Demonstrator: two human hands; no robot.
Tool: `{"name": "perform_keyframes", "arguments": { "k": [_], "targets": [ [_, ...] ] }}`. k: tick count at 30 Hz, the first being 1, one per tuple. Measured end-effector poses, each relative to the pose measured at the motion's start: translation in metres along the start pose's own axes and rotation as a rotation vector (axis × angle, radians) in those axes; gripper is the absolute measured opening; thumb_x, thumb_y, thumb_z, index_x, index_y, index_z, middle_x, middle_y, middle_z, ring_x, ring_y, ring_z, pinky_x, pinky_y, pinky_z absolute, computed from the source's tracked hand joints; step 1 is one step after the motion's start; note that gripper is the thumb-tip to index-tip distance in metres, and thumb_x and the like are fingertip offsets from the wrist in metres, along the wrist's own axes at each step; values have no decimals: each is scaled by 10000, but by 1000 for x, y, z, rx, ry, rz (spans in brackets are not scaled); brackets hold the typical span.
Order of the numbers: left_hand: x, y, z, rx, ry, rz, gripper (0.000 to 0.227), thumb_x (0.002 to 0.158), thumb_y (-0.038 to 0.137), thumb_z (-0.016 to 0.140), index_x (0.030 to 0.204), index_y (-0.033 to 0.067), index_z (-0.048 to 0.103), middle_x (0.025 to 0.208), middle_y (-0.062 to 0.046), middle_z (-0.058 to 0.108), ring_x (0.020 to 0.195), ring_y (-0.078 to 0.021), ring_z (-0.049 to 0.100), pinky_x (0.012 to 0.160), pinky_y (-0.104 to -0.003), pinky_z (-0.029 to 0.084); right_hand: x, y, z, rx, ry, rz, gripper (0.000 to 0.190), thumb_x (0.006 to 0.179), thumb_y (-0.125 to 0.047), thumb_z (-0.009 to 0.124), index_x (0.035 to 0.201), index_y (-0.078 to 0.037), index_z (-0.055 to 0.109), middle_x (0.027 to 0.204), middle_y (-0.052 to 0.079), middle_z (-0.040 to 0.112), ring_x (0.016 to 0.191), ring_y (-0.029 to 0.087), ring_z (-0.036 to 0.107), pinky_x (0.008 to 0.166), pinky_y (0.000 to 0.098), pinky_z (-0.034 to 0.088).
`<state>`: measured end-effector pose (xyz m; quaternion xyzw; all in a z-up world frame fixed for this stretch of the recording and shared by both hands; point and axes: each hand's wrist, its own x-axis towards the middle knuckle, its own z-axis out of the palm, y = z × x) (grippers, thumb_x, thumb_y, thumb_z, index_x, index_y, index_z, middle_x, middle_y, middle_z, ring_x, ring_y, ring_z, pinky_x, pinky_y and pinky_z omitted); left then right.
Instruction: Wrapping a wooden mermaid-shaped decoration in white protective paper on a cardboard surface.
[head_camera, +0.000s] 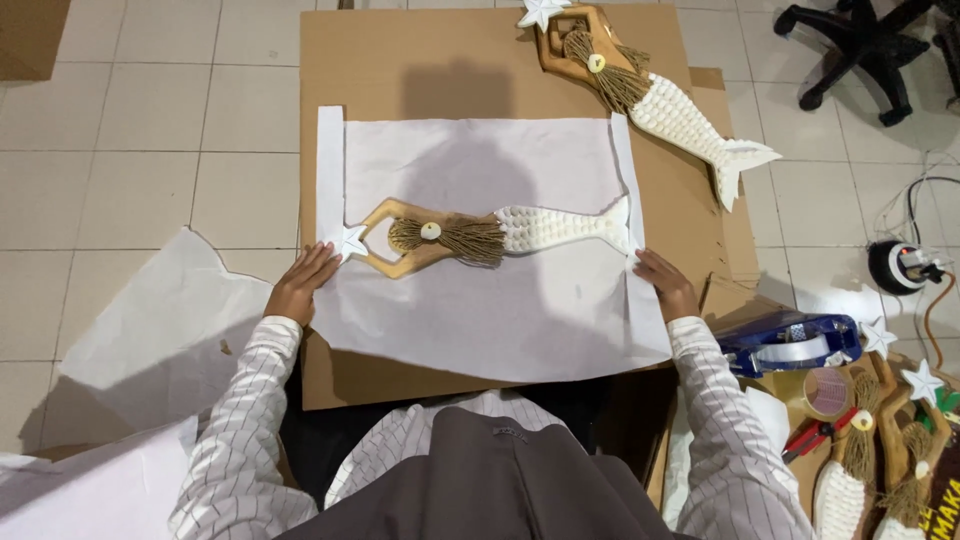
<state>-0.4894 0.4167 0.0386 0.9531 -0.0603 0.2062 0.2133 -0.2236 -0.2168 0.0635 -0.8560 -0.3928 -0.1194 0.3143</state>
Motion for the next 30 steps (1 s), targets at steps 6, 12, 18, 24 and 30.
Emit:
{"name": "perform_keyframes", "arguments": {
  "k": [6, 12, 18, 24, 30],
  "targets": [
    [-6, 1, -8, -43, -104, 42, 807, 799, -154, 518, 1528, 193, 518, 1599, -98, 458, 1480, -337, 381, 1270, -464, 247, -20, 41, 12, -6, -51, -61, 229, 895, -13, 718, 1110, -58, 782, 1257, 134, 745, 1200, 332, 678, 1059, 389, 552],
    [-36, 10, -26, 10, -178, 54, 659, 935, -62, 473, 1531, 218, 502, 1606, -83, 452, 1495, -312, 372, 1267, -501, 229, -28, -21, -23, 114, -106, 106, 245, 909, -76, 708, 1145, -96, 772, 1258, 87, 744, 1206, 301, 670, 1086, 386, 520],
    [-52, -7, -17, -53, -138, -93, 155, 789, -68, 657, 836, 51, 746, 1517, 4, 599, 1390, -264, 554, 1179, -582, 370, -26, -21, -31, 334, -174, 169, 258, 905, -121, 718, 1153, -65, 761, 1307, 109, 729, 1150, 349, 671, 1044, 430, 504],
    [-41, 2, -21, -385, -90, -358, 422, 706, -32, 791, 1068, 187, 795, 1412, -11, 663, 1347, -317, 564, 1180, -526, 408, -44, 52, -5, 118, -222, 133, 478, 795, -44, 768, 1256, 56, 690, 1217, 256, 718, 1043, 411, 688, 944, 478, 531],
    [-37, 5, -29, -512, -86, -340, 342, 720, 60, 849, 1028, 206, 825, 1490, -101, 602, 1365, -371, 524, 1178, -515, 381, -35, 41, -4, 323, -239, 269, 430, 770, -61, 806, 1187, 14, 732, 1177, 212, 746, 1066, 368, 699, 981, 444, 525]
  ]
}}
